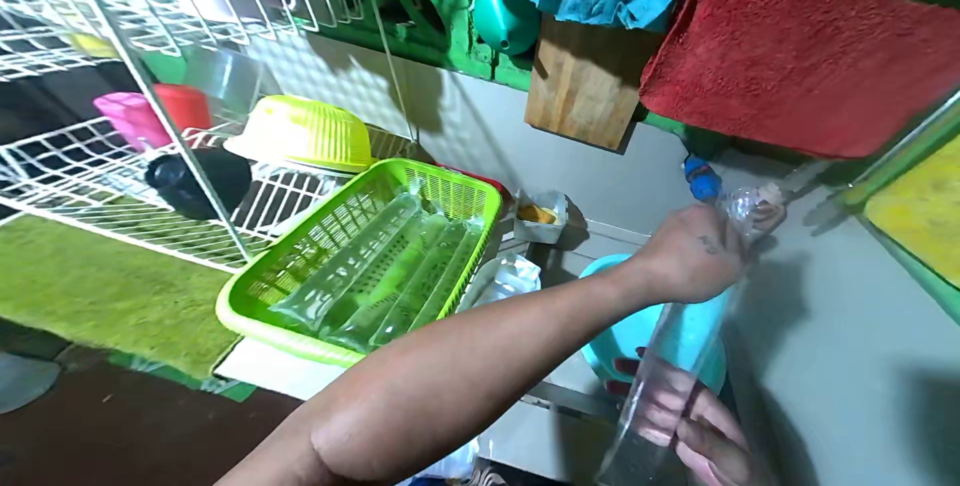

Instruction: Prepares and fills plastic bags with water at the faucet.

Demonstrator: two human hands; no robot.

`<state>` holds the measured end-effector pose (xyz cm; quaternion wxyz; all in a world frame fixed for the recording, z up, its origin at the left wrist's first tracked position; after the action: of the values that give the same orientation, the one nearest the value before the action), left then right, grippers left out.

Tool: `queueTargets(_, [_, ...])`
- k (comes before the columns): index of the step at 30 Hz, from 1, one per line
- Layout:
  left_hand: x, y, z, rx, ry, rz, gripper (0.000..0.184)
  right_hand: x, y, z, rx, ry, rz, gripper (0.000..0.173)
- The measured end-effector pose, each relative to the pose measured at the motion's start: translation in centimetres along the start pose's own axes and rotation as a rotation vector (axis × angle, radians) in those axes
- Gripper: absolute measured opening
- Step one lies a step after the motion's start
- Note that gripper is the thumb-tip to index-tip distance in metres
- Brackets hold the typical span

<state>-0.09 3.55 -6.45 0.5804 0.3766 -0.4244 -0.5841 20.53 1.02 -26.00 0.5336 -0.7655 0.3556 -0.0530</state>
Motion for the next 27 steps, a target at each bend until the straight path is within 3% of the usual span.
queueTargets(4, [0.3,-0.8,0.3,-0.052,-0.016,-0.039,0.032,0.8,1.1,-2.2,0.172,0.219,-0.005,0.061])
queueTargets(7, [0.4,-1.0,0.4,-0.04,-0.039,-0.044,0.032,1.8,1.8,-1.6,0.008,0.088,-0.016,0.067])
queueTargets(8, [0.5,-1.2,0.3,-0.03,-0.043,-0.044,0.032,2.0,2.1,-1.9,0.02,0.117,-0.013,0.067])
queueTargets(11, [0.7,-1.5,0.3,-0.046,-0.07,-0.033,0.034,2.5,3.3,-3.2,0.143,0.326,0.01,0.065])
queueTargets(14, [0.6,-1.5,0.3,-0.031,-0.092,-0.04,0.034,3.3,3.5,-2.7,0.025,0.188,0.045,0.067])
queueTargets(18, [0.8,-1.6,0.1,-0.045,-0.125,-0.053,0.033,3.5,4.2,-4.2,0.18,0.322,0.033,0.065])
queueTargets(22, [0.9,-1.6,0.0,-0.084,-0.135,-0.084,0.033,4.0,4.6,-3.5,0.049,0.168,0.03,0.072])
queueTargets(25, [0.9,-1.9,-0.1,-0.103,-0.137,-0.097,0.033,3.8,5.5,-4.4,0.176,0.37,0.026,0.07])
queueTargets(27, [0.8,-2.0,-0.3,-0.104,-0.138,-0.098,0.033,4.1,5.5,-4.1,0.134,0.33,0.023,0.07])
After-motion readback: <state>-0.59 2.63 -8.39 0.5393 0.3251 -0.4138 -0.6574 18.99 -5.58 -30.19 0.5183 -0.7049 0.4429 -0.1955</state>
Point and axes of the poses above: each hand's wrist, its own x-axis away from the middle knuckle, its own z-axis out of the back of the hand, y = z × x, the point moved 1 cm from there along -x, towards the middle knuckle, and after that the axes turned 11 degrees about z, right-handed, at the moved point
